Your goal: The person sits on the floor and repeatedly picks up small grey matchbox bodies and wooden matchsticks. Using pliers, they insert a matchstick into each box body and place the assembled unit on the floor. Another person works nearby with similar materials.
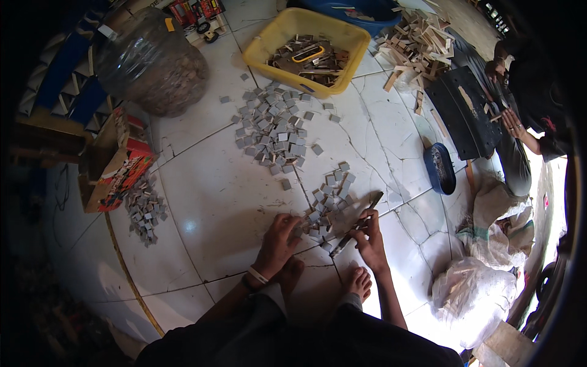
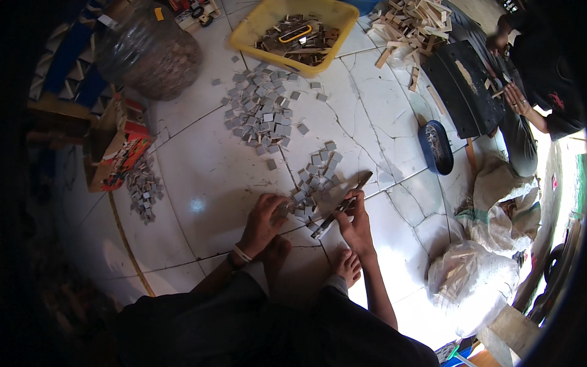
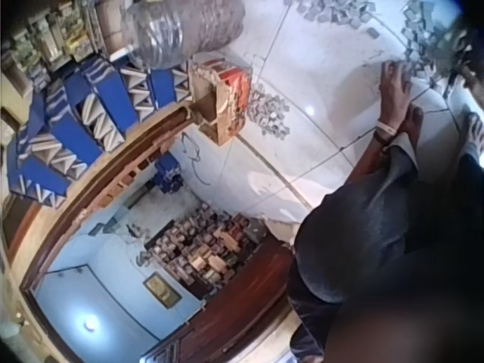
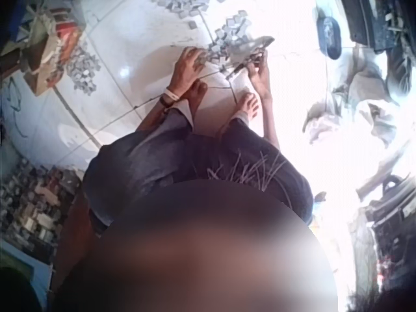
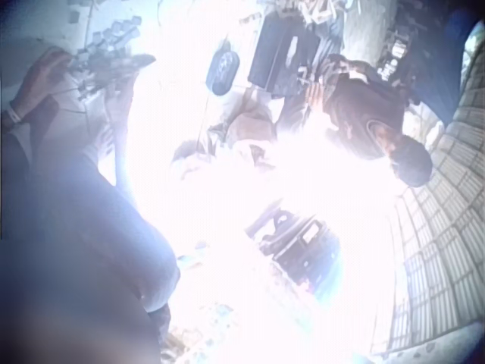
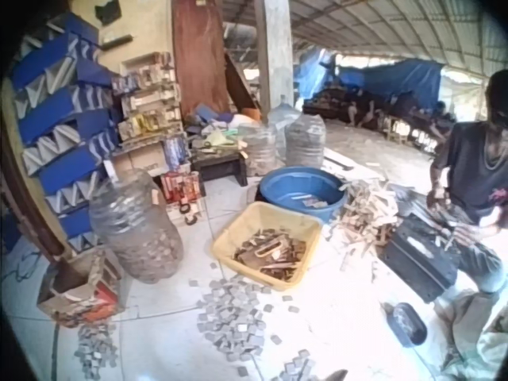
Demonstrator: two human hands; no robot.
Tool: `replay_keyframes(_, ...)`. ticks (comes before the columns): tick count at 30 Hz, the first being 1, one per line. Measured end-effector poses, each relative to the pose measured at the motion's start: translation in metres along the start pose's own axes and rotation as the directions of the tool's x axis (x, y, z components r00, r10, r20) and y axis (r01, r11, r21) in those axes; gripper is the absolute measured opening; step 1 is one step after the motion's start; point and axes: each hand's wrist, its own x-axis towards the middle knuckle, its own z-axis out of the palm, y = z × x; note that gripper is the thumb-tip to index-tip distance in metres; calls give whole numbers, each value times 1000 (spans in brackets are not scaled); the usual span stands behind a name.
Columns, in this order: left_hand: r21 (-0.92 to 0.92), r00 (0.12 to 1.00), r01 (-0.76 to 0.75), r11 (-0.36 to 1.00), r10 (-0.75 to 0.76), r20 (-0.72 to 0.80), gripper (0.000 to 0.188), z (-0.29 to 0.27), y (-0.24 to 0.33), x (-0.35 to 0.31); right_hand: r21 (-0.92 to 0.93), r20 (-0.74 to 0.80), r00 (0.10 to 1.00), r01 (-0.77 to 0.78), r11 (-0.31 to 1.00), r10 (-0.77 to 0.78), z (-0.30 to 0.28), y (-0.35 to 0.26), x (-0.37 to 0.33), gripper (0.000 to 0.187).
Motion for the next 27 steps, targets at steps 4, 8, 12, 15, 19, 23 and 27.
replay_keyframes(4, -94, 998, 48, 994, -45, 34, 59, -8, -1, 1, 268, -68, 995, -47, 962, 67, -12, -6, -5, 51)
replay_keyframes(8, -43, 999, -8, 999, 10, 49, 61, -12, -2, 2, 440, -199, 959, -96, 893, 202, -26, -7, -20, 80)
replay_keyframes(12, -27, 999, -10, 1000, 10, 32, 43, -5, -4, 7, 814, -205, 907, -51, 578, 369, -35, 14, -31, 85)
replay_keyframes(15, -40, 1000, -9, 999, 9, 7, 28, -1, -5, 11, 870, -35, 907, -179, 459, 420, -36, 27, -32, 44)
replay_keyframes(19, -43, 999, -44, 998, 44, -4, 26, -1, -8, 12, 949, 166, 937, -236, 211, 306, -24, 21, -46, 20)
replay_keyframes(23, 41, 990, -137, 990, 135, 34, 26, -5, -16, 14, 938, 320, 904, -344, 40, 286, -11, 9, -48, 15)
replay_keyframes(27, -12, 996, -91, 996, 91, 4, 22, -18, -19, 21, 928, 274, 864, -352, 120, 422, -5, 8, -43, 16)
